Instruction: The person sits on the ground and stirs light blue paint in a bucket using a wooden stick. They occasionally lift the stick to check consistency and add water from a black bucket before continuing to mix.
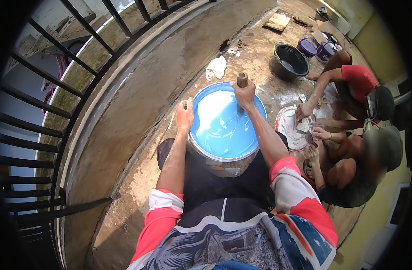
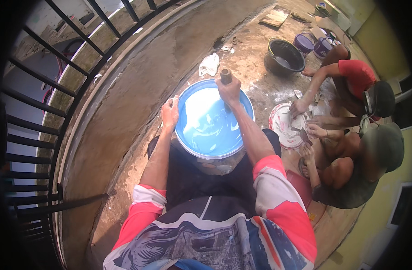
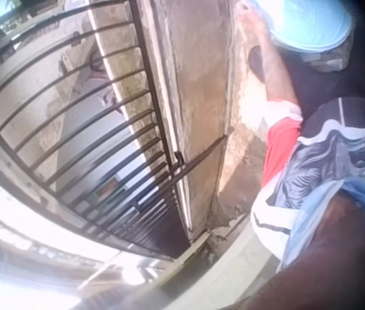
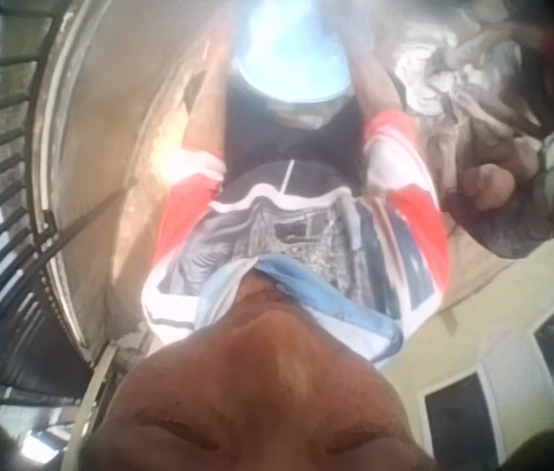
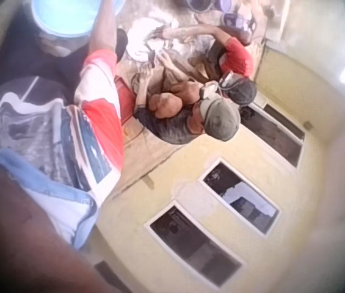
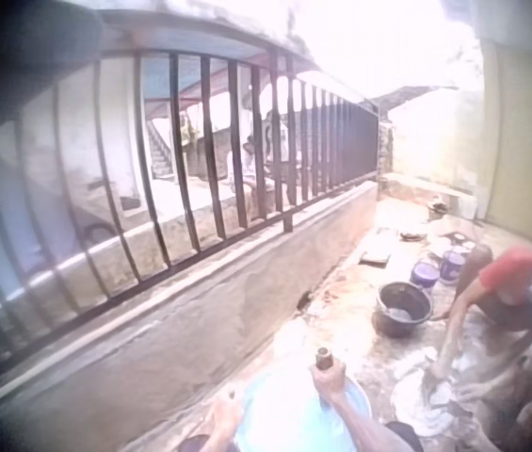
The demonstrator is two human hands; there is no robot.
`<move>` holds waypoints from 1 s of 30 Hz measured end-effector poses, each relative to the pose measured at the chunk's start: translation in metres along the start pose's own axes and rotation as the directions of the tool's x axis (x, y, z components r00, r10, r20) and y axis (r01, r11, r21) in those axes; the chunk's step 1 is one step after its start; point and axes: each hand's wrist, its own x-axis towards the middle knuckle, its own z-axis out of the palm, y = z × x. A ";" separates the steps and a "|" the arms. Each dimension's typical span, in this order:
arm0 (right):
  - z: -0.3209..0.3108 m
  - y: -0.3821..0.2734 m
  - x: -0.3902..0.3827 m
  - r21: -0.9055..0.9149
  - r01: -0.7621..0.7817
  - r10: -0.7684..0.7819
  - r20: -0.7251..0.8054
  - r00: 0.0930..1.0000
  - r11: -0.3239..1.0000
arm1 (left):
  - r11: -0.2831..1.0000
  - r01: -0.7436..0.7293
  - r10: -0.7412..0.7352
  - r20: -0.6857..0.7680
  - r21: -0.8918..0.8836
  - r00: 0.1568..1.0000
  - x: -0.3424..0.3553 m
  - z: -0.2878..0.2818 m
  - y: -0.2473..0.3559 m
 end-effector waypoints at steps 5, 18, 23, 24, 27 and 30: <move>0.024 0.007 0.022 0.176 0.021 0.017 -0.209 0.978 0.984 | 1.000 -0.021 0.021 -0.027 0.012 0.999 0.004 0.001 -0.008; 0.023 -0.018 -0.036 0.463 -0.457 0.243 0.450 0.859 0.759 | 1.000 -0.024 0.024 -0.020 -0.001 1.000 0.003 0.005 -0.009; 0.007 -0.005 -0.006 0.125 -0.126 0.077 0.337 0.938 0.984 | 0.998 -0.042 0.041 -0.027 -0.039 0.999 0.007 0.005 -0.014; 0.008 -0.008 -0.003 0.055 -0.025 0.008 0.276 0.961 0.998 | 0.999 -0.025 0.024 -0.011 -0.039 1.000 0.005 0.003 -0.010; 0.025 -0.017 -0.001 -0.005 0.134 -0.132 0.115 0.985 0.991 | 1.000 -0.010 0.010 -0.013 -0.024 1.000 0.001 0.003 -0.008; 0.048 -0.026 -0.008 0.049 0.178 -0.181 0.059 0.982 0.983 | 1.000 -0.011 0.011 -0.012 -0.006 1.000 0.005 0.002 -0.014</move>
